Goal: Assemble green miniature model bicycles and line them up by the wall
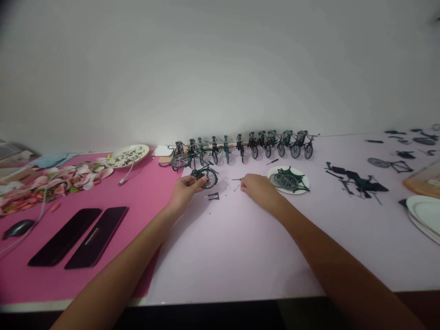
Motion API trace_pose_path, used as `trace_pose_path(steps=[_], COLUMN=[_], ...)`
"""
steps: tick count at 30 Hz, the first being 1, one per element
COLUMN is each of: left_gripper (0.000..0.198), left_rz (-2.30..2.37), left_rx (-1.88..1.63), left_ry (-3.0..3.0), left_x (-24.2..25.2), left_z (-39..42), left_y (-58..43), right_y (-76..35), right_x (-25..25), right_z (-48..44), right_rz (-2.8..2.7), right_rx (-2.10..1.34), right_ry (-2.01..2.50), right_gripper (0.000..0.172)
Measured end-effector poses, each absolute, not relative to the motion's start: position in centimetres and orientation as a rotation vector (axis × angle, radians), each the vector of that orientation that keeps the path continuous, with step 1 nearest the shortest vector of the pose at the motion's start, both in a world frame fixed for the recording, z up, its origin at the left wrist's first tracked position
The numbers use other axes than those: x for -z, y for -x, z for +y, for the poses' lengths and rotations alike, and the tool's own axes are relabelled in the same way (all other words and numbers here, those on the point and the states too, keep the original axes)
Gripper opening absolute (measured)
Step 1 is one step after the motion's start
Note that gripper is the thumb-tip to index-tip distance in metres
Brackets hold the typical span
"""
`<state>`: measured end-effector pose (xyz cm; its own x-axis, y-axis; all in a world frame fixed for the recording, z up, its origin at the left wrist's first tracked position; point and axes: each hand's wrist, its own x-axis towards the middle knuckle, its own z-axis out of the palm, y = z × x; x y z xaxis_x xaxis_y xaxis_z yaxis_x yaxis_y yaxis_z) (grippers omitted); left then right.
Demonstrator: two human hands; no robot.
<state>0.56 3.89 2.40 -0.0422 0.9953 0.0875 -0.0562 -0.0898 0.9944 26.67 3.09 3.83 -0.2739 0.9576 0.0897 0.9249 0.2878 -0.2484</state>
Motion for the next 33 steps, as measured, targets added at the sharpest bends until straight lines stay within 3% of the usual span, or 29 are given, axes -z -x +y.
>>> trace_pose_path(steps=[10, 24, 33], left_gripper=[0.055, 0.052, 0.049], left_rz=[1.200, 1.140, 1.141], left_rx=[-1.284, -1.255, -1.257], left_ry=[-1.214, -1.246, -1.269], left_x=[-2.6, -2.3, -2.2], left_z=[3.8, 3.8, 3.9], left_y=[-0.7, -0.7, -0.8], right_y=[-24.9, -26.5, -26.1], right_x=[-3.6, -4.7, -3.2], right_z=[2.1, 2.8, 3.1], right_rz=[-2.436, -2.441, -2.467], right_rx=[0.059, -0.171, -0.015], right_ry=[1.845, 1.765, 1.657], right_gripper=[0.023, 0.021, 0.023])
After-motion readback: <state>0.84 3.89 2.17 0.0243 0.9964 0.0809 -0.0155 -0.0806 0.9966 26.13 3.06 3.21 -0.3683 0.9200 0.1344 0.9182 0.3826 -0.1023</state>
